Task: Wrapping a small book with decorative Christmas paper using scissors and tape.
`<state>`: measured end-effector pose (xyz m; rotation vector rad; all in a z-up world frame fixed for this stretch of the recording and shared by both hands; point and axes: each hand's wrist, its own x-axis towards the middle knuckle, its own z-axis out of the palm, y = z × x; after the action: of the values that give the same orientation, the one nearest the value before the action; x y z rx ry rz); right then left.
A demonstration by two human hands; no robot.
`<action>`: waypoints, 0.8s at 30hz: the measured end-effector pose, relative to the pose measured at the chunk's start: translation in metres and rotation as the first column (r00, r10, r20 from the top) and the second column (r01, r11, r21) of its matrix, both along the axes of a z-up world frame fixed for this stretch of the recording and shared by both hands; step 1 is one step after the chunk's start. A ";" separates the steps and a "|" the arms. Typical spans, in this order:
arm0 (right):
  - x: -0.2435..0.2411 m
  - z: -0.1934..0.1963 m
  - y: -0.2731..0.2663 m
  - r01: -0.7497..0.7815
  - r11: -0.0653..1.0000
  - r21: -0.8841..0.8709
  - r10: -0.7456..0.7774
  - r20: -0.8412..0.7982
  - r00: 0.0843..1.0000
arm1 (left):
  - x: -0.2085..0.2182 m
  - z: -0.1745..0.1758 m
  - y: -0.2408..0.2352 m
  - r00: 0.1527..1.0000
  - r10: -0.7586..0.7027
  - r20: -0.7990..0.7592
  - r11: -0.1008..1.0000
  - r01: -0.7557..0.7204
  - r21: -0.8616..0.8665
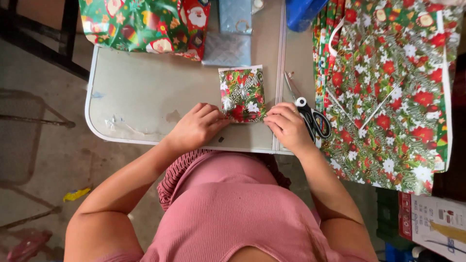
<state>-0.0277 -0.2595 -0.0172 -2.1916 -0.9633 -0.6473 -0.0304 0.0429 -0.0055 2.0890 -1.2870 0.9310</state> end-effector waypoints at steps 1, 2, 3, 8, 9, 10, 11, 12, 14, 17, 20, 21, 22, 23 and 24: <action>-0.001 -0.002 -0.001 0.004 1.000 0.002 -0.004 -0.010 1.000 | 0.001 -0.005 0.001 1.000 -0.004 -0.010 1.000 0.004 0.002; -0.003 -0.003 -0.002 0.013 1.000 -0.020 -0.013 0.012 1.000 | 0.001 -0.010 0.002 1.000 -0.016 -0.016 1.000 0.016 0.007; -0.001 -0.003 -0.002 0.021 0.999 -0.042 -0.019 0.044 0.999 | 0.004 -0.013 0.002 1.000 -0.025 -0.011 1.000 0.026 0.011; -0.002 -0.006 -0.006 -0.004 1.000 -0.005 0.004 0.029 1.000 | 0.005 -0.011 0.005 0.998 -0.045 -0.048 0.998 0.043 -0.041; -0.002 -0.006 -0.007 -0.004 1.000 0.003 0.004 0.022 1.000 | 0.005 -0.012 0.005 0.997 -0.054 -0.063 0.997 0.050 -0.056; -0.003 -0.007 -0.007 -0.004 1.000 0.002 0.004 0.020 1.000 | 0.004 -0.012 0.005 0.996 -0.054 -0.065 0.997 0.050 -0.056; -0.004 -0.008 -0.008 0.002 1.000 -0.003 -0.002 0.022 1.000 | 0.004 -0.012 0.005 0.997 -0.052 -0.063 0.997 0.049 -0.053; -0.004 -0.008 -0.008 0.009 1.000 -0.009 -0.009 0.024 1.000 | 0.003 -0.011 0.006 0.997 -0.050 -0.060 0.998 0.047 -0.050; -0.004 -0.007 -0.009 0.017 1.000 -0.021 -0.016 0.043 0.999 | 0.002 -0.008 0.006 0.997 -0.043 -0.057 0.998 0.040 -0.049; -0.006 -0.007 -0.010 0.042 0.999 -0.035 -0.040 0.056 0.998 | 0.001 -0.007 0.004 0.997 -0.044 -0.065 0.997 0.040 -0.061; -0.006 -0.004 -0.008 0.065 0.997 -0.040 -0.063 0.057 0.996 | 0.004 -0.013 0.003 0.997 -0.044 -0.064 0.996 0.038 -0.081; -0.008 -0.003 -0.008 0.078 0.996 -0.044 -0.076 0.058 0.995 | 0.004 -0.017 0.003 0.998 -0.041 -0.057 0.996 0.036 -0.086; -0.010 -0.003 -0.009 0.081 0.996 -0.044 -0.078 0.055 0.995 | 0.001 -0.015 0.003 0.997 -0.044 -0.060 0.995 0.038 -0.087; -0.011 -0.003 -0.009 0.075 0.997 -0.017 -0.074 0.007 0.997 | 0.001 -0.013 0.004 0.996 -0.054 -0.071 0.994 0.047 -0.094; -0.011 -0.003 -0.010 0.069 0.998 0.010 -0.069 -0.040 0.997 | 0.000 -0.011 0.005 0.995 -0.064 -0.082 0.993 0.055 -0.101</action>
<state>-0.0391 -0.2692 -0.0201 -2.2274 -0.8643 -0.6370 -0.0300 0.0482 -0.0161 1.9818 -1.2282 0.8531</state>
